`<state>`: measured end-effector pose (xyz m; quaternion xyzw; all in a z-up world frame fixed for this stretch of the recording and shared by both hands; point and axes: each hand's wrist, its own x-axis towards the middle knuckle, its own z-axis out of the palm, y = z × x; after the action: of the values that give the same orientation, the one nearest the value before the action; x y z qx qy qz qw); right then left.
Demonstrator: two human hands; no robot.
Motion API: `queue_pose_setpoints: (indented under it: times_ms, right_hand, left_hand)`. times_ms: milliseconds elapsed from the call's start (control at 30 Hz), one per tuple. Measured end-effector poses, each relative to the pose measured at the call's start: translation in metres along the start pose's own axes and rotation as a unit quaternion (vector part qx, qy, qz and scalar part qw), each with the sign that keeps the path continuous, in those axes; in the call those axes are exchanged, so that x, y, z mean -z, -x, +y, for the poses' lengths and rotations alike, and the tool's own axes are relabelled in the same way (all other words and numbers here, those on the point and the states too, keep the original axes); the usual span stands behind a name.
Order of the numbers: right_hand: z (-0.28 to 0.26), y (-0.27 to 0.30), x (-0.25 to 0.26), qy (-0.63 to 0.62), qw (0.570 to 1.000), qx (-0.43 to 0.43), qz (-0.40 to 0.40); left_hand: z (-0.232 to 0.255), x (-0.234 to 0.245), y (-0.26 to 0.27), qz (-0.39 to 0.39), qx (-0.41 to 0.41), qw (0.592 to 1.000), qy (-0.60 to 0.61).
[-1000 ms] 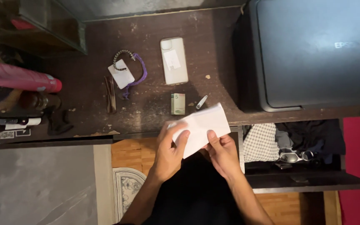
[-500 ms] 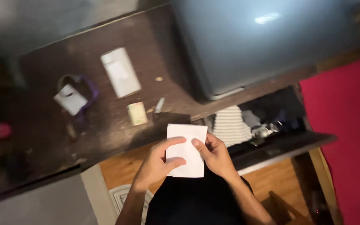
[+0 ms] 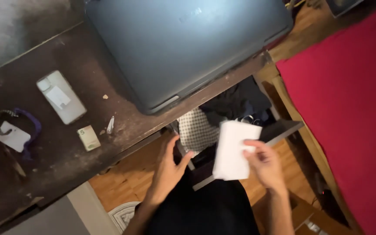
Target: The recorder is tidying up various small items on a desk and putting some away into a drawer.
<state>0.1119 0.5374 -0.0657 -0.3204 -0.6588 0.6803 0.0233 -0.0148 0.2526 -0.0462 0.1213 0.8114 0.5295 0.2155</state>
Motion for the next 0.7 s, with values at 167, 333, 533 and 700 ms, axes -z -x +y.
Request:
queue_pose_setpoints:
  times_ms: [167, 333, 533, 700]
  right_hand:
    - [-0.023, -0.035, 0.063, -0.123, 0.992, 0.007, 0.007]
    - [-0.034, -0.084, 0.086, -0.133, 0.99, -0.003, -0.056]
    - [-0.038, -0.129, 0.11, -0.129, 0.972, -0.043, -0.191]
    - [-0.078, -0.125, 0.092, -0.105, 0.963, -0.086, -0.234]
  left_hand:
    - [0.011, -0.051, -0.021, 0.087, -0.008, 0.981, -0.17]
    - [-0.004, -0.091, -0.061, 0.159, 0.026, 0.964, -0.212]
    - [-0.014, -0.116, -0.112, 0.248, 0.114, 0.942, -0.194]
    - [-0.027, -0.117, -0.133, 0.327, 0.262, 0.908, -0.012]
